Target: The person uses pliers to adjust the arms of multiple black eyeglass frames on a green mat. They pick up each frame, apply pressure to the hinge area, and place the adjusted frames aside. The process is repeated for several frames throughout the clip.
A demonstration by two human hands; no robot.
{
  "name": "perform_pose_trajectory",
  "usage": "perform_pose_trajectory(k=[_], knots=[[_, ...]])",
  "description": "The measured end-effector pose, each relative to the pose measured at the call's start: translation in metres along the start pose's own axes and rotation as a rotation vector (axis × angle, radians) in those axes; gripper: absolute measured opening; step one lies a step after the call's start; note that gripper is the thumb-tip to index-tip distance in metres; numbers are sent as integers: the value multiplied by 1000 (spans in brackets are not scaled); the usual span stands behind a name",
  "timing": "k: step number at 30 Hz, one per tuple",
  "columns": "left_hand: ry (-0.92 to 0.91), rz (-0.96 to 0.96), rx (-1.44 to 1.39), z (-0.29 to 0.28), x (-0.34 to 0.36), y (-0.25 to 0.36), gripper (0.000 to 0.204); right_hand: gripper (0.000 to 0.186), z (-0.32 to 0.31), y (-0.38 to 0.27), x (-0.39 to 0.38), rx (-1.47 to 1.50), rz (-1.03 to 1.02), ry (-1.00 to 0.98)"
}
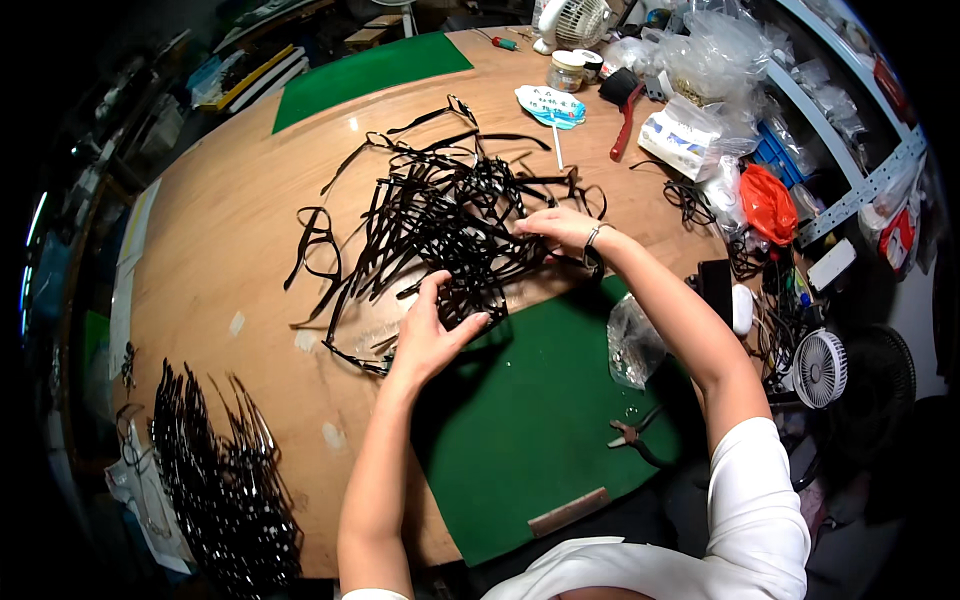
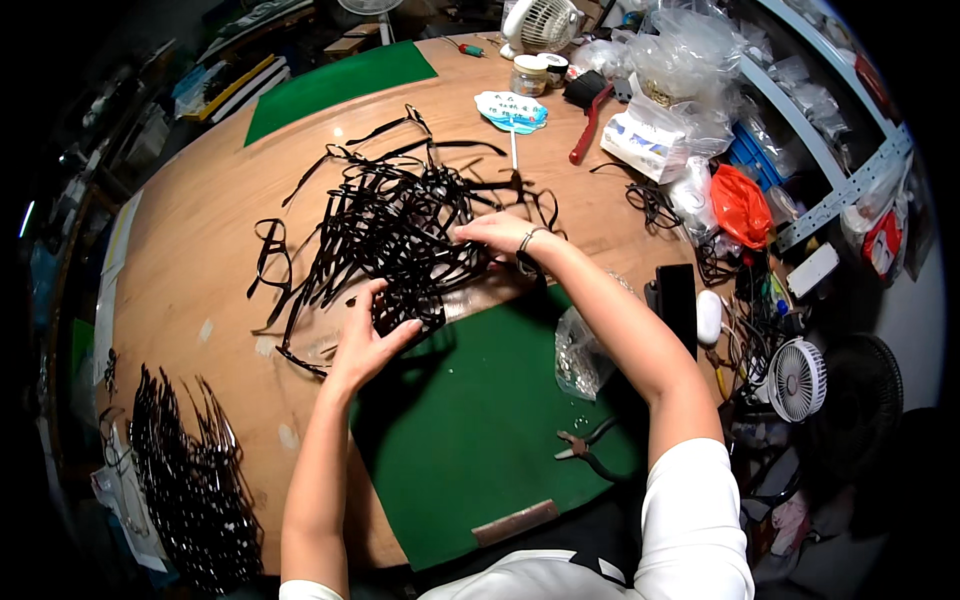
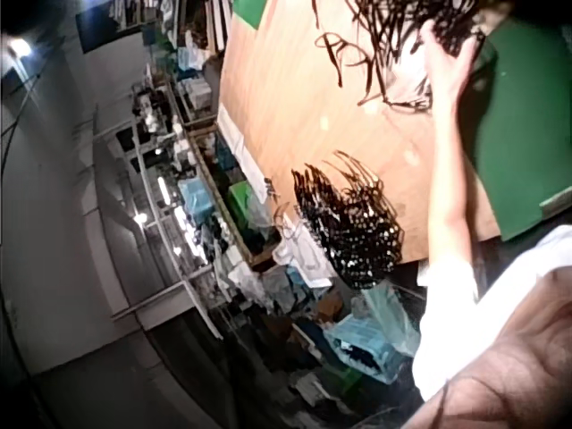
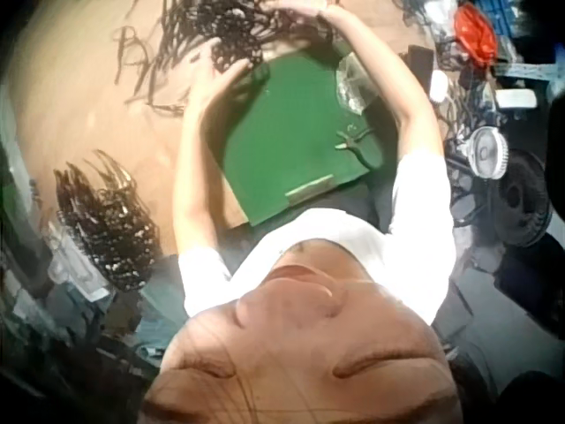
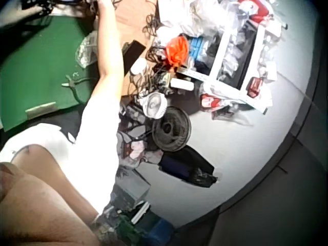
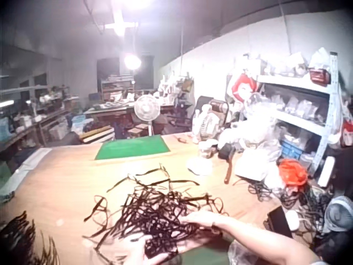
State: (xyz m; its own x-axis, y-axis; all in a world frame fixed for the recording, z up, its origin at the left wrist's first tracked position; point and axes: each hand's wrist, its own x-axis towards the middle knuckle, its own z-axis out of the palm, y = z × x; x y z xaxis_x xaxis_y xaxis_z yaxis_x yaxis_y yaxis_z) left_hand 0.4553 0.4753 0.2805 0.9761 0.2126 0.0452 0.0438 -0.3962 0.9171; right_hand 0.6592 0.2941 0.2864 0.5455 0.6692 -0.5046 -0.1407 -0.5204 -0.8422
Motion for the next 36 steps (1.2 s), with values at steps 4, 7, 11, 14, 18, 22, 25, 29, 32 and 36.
perform_pose_trajectory(k=[4,7,11,14,18,22,25,29,32,36], knots=[[-131,16,49,-21,-46,14,58,37,49,2,-45,100,46,-136],[-223,-80,-36,-31,-86,15,57,45,60,-3,-63,64,-32,-192],[19,-24,222,-16,-136,28,69,55,51,-30,-107,-484,-111,34],[323,117,422,3,-160,28,67,47,35,-38,-142,-1080,-389,424],[480,-79,560,-5,-207,-4,38,30,51,1,-249,-516,-764,242],[609,61,714,23,-186,-12,26,30,61,128,-289,-1017,-599,232],[643,43,734,35,-166,18,30,38,74,182,-278,-959,-763,411],[525,11,394,21,-157,3,28,54,114,188,-283,-1165,-659,562],[562,122,-54,14,-147,1,24,45,118,196,-279,-1180,-664,604],[484,147,-582,13,-164,53,15,28,105,169,-276,-930,-598,587]])
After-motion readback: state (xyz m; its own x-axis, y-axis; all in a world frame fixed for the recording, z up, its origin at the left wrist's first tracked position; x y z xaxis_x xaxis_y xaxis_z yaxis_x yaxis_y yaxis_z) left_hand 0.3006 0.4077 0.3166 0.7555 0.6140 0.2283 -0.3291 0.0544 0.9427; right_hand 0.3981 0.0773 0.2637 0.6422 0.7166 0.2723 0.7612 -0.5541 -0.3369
